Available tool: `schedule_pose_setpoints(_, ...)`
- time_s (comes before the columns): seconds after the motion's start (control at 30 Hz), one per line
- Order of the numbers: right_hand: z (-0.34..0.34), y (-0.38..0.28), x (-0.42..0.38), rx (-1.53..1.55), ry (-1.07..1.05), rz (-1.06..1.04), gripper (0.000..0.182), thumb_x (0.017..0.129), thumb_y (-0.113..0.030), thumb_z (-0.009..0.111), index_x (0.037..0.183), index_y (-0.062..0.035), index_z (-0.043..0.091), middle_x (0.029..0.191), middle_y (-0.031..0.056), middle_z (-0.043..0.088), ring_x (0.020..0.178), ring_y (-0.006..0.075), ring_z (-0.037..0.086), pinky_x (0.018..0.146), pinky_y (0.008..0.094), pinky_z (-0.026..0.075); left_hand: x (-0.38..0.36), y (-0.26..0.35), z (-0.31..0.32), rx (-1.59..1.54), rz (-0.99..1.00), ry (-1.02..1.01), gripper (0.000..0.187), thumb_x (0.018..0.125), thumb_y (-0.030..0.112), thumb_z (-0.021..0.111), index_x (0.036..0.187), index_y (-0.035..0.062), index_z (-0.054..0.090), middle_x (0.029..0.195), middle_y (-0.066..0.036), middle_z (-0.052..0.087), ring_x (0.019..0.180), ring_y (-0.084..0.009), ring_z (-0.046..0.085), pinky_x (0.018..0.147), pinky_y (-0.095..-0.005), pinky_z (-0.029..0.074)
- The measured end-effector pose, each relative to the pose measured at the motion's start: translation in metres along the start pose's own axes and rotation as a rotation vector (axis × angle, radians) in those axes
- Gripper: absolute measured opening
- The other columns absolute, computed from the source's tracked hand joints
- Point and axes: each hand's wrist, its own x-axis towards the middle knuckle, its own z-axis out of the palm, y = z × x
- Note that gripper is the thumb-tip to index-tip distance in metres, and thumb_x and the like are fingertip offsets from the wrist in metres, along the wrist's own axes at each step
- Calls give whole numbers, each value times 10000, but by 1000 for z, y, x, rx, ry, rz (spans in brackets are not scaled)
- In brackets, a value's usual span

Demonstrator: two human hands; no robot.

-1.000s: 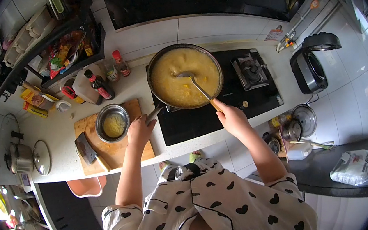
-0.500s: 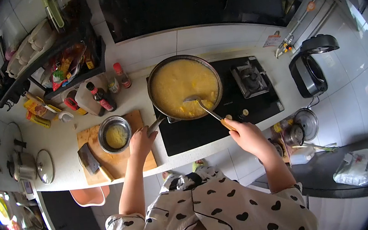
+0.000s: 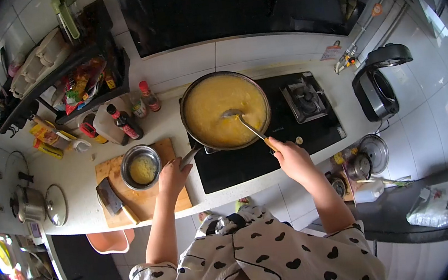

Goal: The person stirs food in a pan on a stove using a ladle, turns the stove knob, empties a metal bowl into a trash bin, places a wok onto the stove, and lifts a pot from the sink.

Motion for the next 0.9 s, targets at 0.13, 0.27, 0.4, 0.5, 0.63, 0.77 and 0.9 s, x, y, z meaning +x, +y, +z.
schedule_pose_setpoints(0.13, 18, 8, 17, -24, 14, -19, 436, 871, -177, 519, 1300, -160, 443, 868, 184, 589, 783, 350, 603, 679, 432, 496, 3, -7, 6, -27, 5, -2, 423, 803, 375, 601, 1039, 23, 590, 955, -186, 617, 917, -348, 584, 797, -424, 463)
schedule_pose_setpoints(0.27, 38, 12, 32, -8, 39, -7, 431, 883, -223, 507, 1307, -183, 439, 842, 184, 591, 779, 353, 603, 673, 441, 492, 1, -4, 3, 3, 11, -2, 450, 803, 384, 599, 1081, 31, 584, 963, -183, 617, 914, -346, 586, 798, -421, 466)
schedule_pose_setpoints(0.4, 43, 0, 46, 32, 35, 62, 403, 876, -197, 521, 1274, -148, 475, 912, 212, 596, 865, 366, 586, 749, 436, 473, 3, -8, 6, -2, 20, 3, 451, 805, 391, 593, 1079, 34, 581, 965, -182, 616, 908, -346, 589, 786, -423, 469)
schedule_pose_setpoints(0.5, 51, -4, 56, 29, 62, 78, 397, 878, -204, 519, 1269, -147, 478, 922, 204, 595, 862, 366, 588, 747, 440, 475, 4, -10, 8, -13, 17, -11, 452, 806, 397, 591, 1076, 35, 581, 957, -181, 618, 904, -346, 590, 782, -426, 469)
schedule_pose_setpoints(0.63, 61, -4, 66, 31, 168, 22, 421, 871, -209, 528, 1283, -157, 459, 949, 204, 580, 841, 367, 599, 723, 440, 491, 4, -10, 8, -4, 18, -14, 448, 807, 401, 587, 1074, 41, 583, 932, -183, 622, 891, -350, 593, 771, -429, 471)
schedule_pose_setpoints(0.77, 66, -2, 72, 63, 203, -59, 462, 840, -185, 575, 1285, -150, 459, 964, 210, 572, 832, 368, 602, 712, 436, 501, 7, -15, 13, 0, 50, 1, 429, 807, 401, 586, 1036, 37, 588, 902, -191, 623, 877, -355, 594, 763, -432, 472)
schedule_pose_setpoints(0.9, 66, 2, 70, 33, 202, -99, 481, 805, -160, 610, 1269, -148, 486, 936, 201, 585, 814, 355, 609, 689, 428, 507, 7, -13, 12, -34, 61, 30, 402, 805, 395, 589, 975, 30, 589, 879, -193, 622, 858, -360, 595, 749, -438, 471)
